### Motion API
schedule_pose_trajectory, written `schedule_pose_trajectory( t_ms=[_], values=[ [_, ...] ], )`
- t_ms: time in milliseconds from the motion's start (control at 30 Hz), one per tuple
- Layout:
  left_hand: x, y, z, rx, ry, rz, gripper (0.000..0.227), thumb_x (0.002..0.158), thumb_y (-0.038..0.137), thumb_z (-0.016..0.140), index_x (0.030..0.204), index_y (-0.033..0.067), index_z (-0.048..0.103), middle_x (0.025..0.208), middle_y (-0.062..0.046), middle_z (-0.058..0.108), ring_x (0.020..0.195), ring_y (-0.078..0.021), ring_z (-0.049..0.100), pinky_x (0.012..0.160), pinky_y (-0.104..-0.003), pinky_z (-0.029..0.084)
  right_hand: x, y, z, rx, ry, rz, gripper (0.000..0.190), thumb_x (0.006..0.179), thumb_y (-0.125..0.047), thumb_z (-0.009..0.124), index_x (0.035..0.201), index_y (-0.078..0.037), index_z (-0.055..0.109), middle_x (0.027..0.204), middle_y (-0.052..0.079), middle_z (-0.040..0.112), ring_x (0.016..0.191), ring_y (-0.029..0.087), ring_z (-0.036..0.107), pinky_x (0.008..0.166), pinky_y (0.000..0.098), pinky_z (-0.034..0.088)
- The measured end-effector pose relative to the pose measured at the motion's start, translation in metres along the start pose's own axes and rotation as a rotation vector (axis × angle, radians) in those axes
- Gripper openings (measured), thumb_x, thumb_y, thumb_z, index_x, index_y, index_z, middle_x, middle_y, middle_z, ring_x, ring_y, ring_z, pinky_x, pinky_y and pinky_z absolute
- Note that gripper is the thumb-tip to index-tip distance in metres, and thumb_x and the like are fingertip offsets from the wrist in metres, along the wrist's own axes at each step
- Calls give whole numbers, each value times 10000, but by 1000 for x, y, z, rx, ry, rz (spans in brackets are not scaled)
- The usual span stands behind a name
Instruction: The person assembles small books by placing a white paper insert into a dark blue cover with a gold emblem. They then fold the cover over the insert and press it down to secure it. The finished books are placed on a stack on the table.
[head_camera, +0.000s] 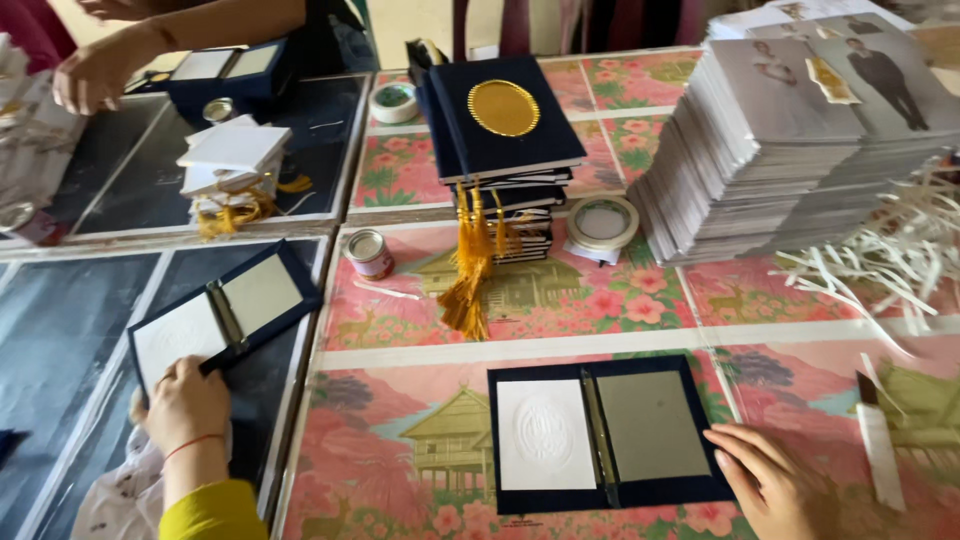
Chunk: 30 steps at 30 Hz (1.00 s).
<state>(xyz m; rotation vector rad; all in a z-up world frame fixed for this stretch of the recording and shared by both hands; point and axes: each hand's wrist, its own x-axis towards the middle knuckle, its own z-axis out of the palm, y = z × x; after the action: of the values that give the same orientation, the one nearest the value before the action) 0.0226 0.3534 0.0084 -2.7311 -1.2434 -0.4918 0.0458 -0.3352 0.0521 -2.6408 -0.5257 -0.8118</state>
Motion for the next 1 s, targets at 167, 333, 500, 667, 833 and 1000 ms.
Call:
schedule_pose_trajectory(
  t_ms=[167, 333, 500, 667, 833, 1000],
  values=[
    [-10, 20, -35, 429, 239, 263, 227, 874, 185, 503, 1001, 225, 686, 858, 70, 711, 807, -94, 669, 1095, -433, 324, -15, 32, 22, 51, -63, -35, 264, 886, -297, 521, 1098, -301, 680, 1102, -195, 661, 988, -22, 629, 705, 174, 493],
    [-5, 23, -75, 508, 606, 427, 87, 800, 220, 602, 761, 290, 636, 725, 104, 618, 694, -78, 609, 995, -342, 424, -4, 10, 10, 106, -42, -64, 248, 880, -263, 544, 1083, -267, 686, 1105, -158, 669, 999, 1, 633, 786, 182, 487],
    [-10, 52, -162, 563, 398, 381, 138, 976, 395, 528, 854, 417, 589, 787, 212, 572, 857, 20, 601, 1092, -288, 345, 0, 3, -2, -2, -62, 22, 232, 862, -300, 561, 1056, -312, 687, 1093, -174, 668, 934, 50, 655, 739, 249, 502],
    [-41, 80, -230, 21, 600, 775, 60, 1130, 86, 655, 1107, 116, 701, 937, -42, 595, 898, -214, 612, 916, -293, 528, 14, -12, -20, 135, 85, -70, 177, 851, -150, 610, 1002, -184, 697, 1023, -35, 681, 898, 129, 673, 682, 269, 558],
    [-81, 173, -209, -162, 53, 1109, 278, 770, 451, 611, 801, 175, 619, 855, -37, 582, 804, -268, 564, 741, -403, 427, 11, -45, -56, 645, -103, 126, 245, 874, -199, 563, 1085, -128, 665, 1026, 54, 700, 863, 186, 728, 725, 312, 585],
    [-216, 284, -347, -387, 651, 1214, 128, 978, 131, 499, 1009, 155, 621, 659, 15, 434, 522, -147, 442, 475, -289, 369, 3, -60, -73, 1650, -533, 645, 812, 876, -586, 475, 1471, -148, 137, 1410, 164, 468, 1141, 291, 620, 885, 437, 476]
  ],
)
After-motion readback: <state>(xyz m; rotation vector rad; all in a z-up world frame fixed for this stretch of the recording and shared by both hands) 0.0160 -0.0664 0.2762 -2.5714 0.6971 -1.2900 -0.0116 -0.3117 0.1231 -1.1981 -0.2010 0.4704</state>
